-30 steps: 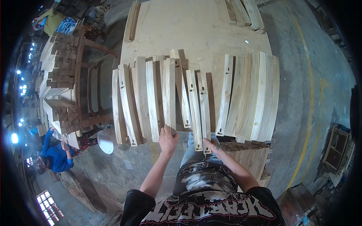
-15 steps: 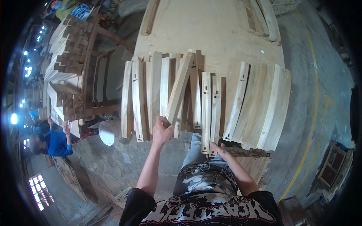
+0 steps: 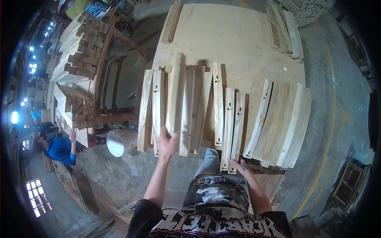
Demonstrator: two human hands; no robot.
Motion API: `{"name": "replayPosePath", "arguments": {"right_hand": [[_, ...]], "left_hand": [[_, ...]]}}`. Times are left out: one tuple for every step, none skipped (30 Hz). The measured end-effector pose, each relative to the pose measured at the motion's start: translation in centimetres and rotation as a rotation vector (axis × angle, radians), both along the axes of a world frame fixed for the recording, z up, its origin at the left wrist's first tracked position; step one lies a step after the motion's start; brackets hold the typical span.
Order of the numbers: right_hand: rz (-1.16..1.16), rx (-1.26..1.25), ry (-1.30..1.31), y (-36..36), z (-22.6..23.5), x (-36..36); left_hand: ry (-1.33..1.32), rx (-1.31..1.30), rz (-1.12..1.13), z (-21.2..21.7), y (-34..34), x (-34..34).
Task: The person sorts wooden furniture pieces on a work table by hand, picking up, turning, and aligning individual pieces before stacking them onto an adjacent table.
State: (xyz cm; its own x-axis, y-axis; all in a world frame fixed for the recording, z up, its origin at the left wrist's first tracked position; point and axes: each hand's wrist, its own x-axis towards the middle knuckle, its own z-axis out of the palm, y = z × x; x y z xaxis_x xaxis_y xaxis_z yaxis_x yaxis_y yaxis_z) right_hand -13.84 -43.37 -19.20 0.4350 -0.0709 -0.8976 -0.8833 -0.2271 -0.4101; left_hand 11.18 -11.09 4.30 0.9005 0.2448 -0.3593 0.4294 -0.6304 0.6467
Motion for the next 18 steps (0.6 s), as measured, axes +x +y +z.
{"name": "replayPosePath", "arguments": {"right_hand": [[-0.148,0.053,-0.031,-1.3,-3.2,-2.8],[-0.284,0.113,-0.069,-2.1,-4.8,-4.4],[-0.282,0.126,-0.069,-1.2,-3.8,-3.4],[-0.182,0.118,-0.03,0.0,-1.2,-1.3],[-0.098,0.092,0.007,0.7,1.2,0.2],[-0.108,0.083,0.012,1.0,2.5,0.7],[-0.051,-0.058,-0.066,1.5,3.4,0.9],[0.009,-0.198,-0.14,1.8,4.2,1.2],[-0.001,-0.201,-0.137,2.0,4.6,1.3],[-0.086,-0.078,-0.168,2.0,4.5,1.2],[-0.168,0.048,-0.2,2.2,4.4,1.0],[-0.392,0.183,-0.204,2.6,3.9,0.6],[-0.414,0.169,-0.203,2.5,2.7,-0.3],[-0.532,0.25,-0.26,1.8,0.8,-1.9],[-0.637,0.345,-0.311,1.7,0.3,-2.3],[-0.203,0.14,-0.394,1.4,0.0,-2.8],[-0.22,0.127,-0.389,1.4,-0.2,-3.6],[-0.101,0.08,-0.241,3.3,2.6,-0.2]], "left_hand": [[0.005,0.12,-0.056,0.3,-0.5,1.7],[-0.072,0.151,-0.104,-1.1,-0.1,2.7],[-0.146,0.227,-0.112,-2.3,2.0,2.6],[-0.092,0.377,-0.193,-1.6,4.2,2.1],[-0.084,0.384,-0.186,-1.1,4.6,1.7],[-0.334,0.718,-0.316,-0.8,4.2,1.8],[-0.595,1.048,-0.444,-0.5,3.8,2.0],[-0.512,0.951,-0.384,-0.6,2.5,1.9],[-0.515,0.946,-0.393,-1.1,1.7,1.8],[-0.35,0.713,-0.387,-2.1,1.0,1.7],[-0.183,0.483,-0.374,-2.9,0.6,1.4],[-0.213,0.458,-0.42,-3.4,-0.2,1.1],[-0.215,0.444,-0.441,-3.7,-1.1,1.1],[-0.24,0.442,-0.451,-4.0,-2.3,1.2],[-0.255,0.456,-0.448,-4.5,-2.5,0.9],[-0.322,0.517,-0.485,-4.8,-2.6,0.5],[-0.322,0.504,-0.504,-5.2,-2.8,0.2],[-0.356,0.543,-0.499,-5.8,-1.3,-0.9]]}}
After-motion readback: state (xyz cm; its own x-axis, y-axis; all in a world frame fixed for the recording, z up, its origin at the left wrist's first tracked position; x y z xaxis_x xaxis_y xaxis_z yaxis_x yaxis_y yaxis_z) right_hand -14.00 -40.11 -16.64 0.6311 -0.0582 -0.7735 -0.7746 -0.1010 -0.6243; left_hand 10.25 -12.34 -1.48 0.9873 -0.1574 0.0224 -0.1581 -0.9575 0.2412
